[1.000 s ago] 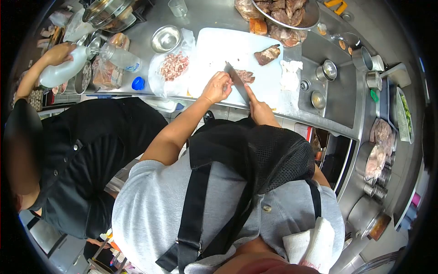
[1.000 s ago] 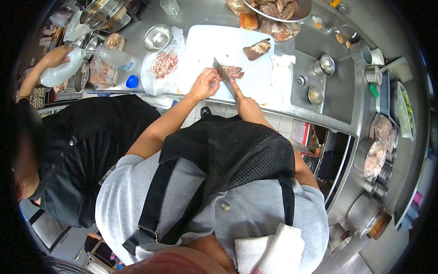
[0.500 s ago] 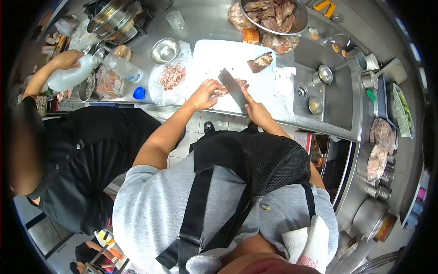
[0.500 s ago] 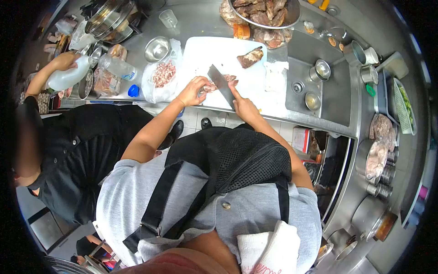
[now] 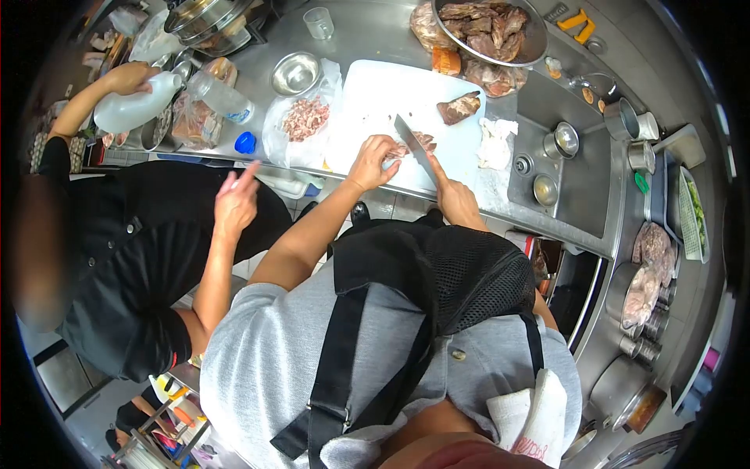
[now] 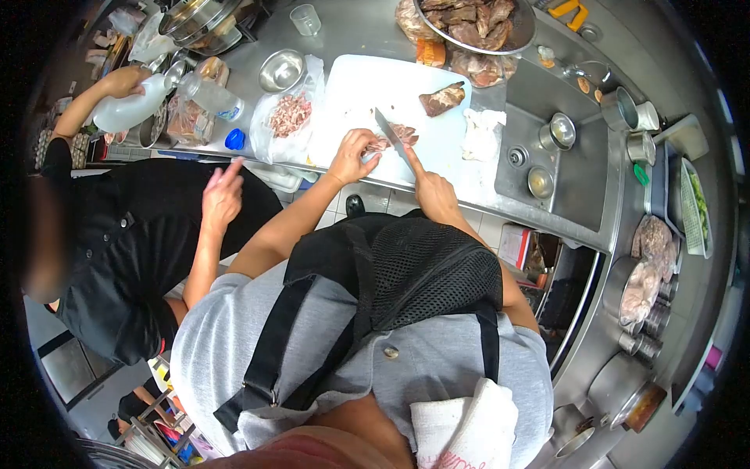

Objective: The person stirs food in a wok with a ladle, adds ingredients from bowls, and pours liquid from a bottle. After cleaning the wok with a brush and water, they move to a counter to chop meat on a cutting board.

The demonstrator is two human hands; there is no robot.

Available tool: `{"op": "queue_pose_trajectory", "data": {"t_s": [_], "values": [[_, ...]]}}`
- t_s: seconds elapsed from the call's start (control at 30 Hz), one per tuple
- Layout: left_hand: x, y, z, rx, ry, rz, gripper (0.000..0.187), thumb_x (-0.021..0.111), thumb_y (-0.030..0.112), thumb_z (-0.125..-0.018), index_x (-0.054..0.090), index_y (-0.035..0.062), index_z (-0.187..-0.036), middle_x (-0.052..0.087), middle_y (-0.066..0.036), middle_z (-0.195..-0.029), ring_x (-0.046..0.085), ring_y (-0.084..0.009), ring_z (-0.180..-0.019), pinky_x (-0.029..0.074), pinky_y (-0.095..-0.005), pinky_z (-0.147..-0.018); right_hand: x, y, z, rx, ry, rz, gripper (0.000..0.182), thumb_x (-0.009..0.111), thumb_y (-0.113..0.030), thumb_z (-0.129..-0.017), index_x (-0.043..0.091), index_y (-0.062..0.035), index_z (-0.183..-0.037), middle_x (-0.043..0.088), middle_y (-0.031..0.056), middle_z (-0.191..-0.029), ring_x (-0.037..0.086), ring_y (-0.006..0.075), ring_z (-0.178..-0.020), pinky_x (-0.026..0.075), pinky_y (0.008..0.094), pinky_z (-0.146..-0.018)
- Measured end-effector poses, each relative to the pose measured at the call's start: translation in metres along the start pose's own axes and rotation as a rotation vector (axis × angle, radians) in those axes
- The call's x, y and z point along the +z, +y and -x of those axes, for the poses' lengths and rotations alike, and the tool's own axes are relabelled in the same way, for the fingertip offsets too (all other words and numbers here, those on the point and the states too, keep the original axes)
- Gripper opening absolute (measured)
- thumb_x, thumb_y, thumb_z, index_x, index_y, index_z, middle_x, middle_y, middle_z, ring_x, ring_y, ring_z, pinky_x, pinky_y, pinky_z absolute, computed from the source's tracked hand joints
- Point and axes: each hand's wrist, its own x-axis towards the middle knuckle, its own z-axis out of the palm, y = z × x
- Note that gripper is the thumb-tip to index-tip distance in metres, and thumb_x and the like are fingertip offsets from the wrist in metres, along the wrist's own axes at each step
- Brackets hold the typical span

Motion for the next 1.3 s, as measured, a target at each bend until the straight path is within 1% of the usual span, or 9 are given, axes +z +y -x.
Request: {"op": "queue_pose_trajectory", "data": {"t_s": [0.07,0.27,0.47,0.67,0.73,0.97,1.17,1.23,1.3], "values": [[0.003,-0.007,-0.003,0.04,-0.043,0.007,0.021,0.069,0.006,-0.073,0.061,0.0085,-0.091,0.057,-0.009,-0.098,0.055,-0.0291,-0.096,0.046,-0.039,-0.084,-0.004,-0.003,0.004,0.018,0.001,0.003,0.088,0.052,0.001,-0.082,0.01,-0.0325,-0.152,0.066,0.0213,-0.077,0.065,0.0378,-0.065,0.05,0.0491,-0.061],[0.007,-0.012,-0.009,0.044,-0.082,0.021,0.017,0.068,0.003,-0.071,0.058,0.0069,-0.084,0.058,-0.009,-0.093,0.057,-0.0291,-0.088,0.049,-0.0377,-0.077,-0.024,-0.016,0.021,0.05,-0.089,0.085,0.089,0.05,0.004,-0.081,0.011,-0.0323,-0.152,0.065,0.0221,-0.073,0.066,0.0371,-0.066,0.051,0.0483,-0.06],[0.006,-0.015,-0.007,0.057,-0.108,0.008,0.013,0.068,0.005,-0.074,0.06,0.0053,-0.084,0.059,-0.01,-0.093,0.058,-0.0287,-0.091,0.05,-0.0368,-0.077,0.012,-0.008,-0.001,0.024,-0.033,0.078,0.087,0.049,0.004,-0.08,0.014,-0.0314,-0.152,0.065,0.0218,-0.071,0.066,0.0373,-0.066,0.052,0.0487,-0.061],[0.001,-0.014,-0.006,0.04,-0.104,0.079,0.013,0.068,0.004,-0.075,0.062,0.0053,-0.087,0.059,-0.009,-0.096,0.058,-0.0285,-0.093,0.05,-0.0364,-0.079,-0.016,-0.014,-0.003,-0.049,0.009,0.012,0.084,0.049,0.002,-0.082,0.015,-0.0295,-0.152,0.065,0.0227,-0.071,0.066,0.0382,-0.065,0.052,0.0492,-0.061],[0.001,-0.016,-0.004,0.043,-0.131,0.045,0.013,0.068,0.004,-0.076,0.064,0.0055,-0.088,0.058,-0.009,-0.097,0.058,-0.0286,-0.094,0.05,-0.0366,-0.079,-0.028,-0.024,0.004,-0.002,-0.076,0.056,0.083,0.049,0.001,-0.083,0.015,-0.0297,-0.152,0.065,0.0228,-0.072,0.065,0.0386,-0.065,0.051,0.0493,-0.062],[-0.002,-0.013,-0.005,0.035,-0.131,0.023,0.015,0.068,0.005,-0.075,0.064,0.0049,-0.09,0.058,-0.011,-0.098,0.058,-0.0285,-0.095,0.05,-0.0371,-0.08,0.019,-0.011,-0.012,0.027,-0.045,-0.006,0.082,0.047,0.001,-0.085,0.012,-0.0313,-0.152,0.065,0.024,-0.073,0.065,0.0398,-0.067,0.05,0.0507,-0.064],[-0.011,-0.001,-0.001,0.017,0.065,0.027,0.015,0.068,0.004,-0.074,0.06,0.0056,-0.086,0.057,-0.009,-0.1,0.058,-0.0291,-0.093,0.049,-0.0367,-0.082,0.021,-0.008,-0.01,-0.009,-0.031,-0.025,0.083,0.049,0.001,-0.085,0.011,-0.0304,-0.152,0.065,0.0241,-0.072,0.066,0.0397,-0.067,0.051,0.0502,-0.063],[-0.008,-0.01,0.003,0.021,-0.06,0.092,0.014,0.066,0.003,-0.073,0.06,0.0055,-0.085,0.057,-0.009,-0.097,0.057,-0.0289,-0.092,0.049,-0.0364,-0.081,0.019,-0.009,-0.011,-0.013,-0.051,0.008,0.086,0.05,0.003,-0.082,0.012,-0.0295,-0.152,0.065,0.0238,-0.071,0.066,0.0389,-0.066,0.051,0.0492,-0.061],[-0.004,-0.015,0.002,0.026,-0.076,0.067,0.014,0.066,0.003,-0.072,0.06,0.0055,-0.085,0.058,-0.009,-0.095,0.057,-0.0286,-0.091,0.049,-0.036,-0.081,0.002,-0.014,-0.011,-0.044,-0.046,0.052,0.088,0.05,0.004,-0.08,0.012,-0.0293,-0.152,0.065,0.0236,-0.071,0.066,0.0386,-0.066,0.051,0.0489,-0.06]]}}
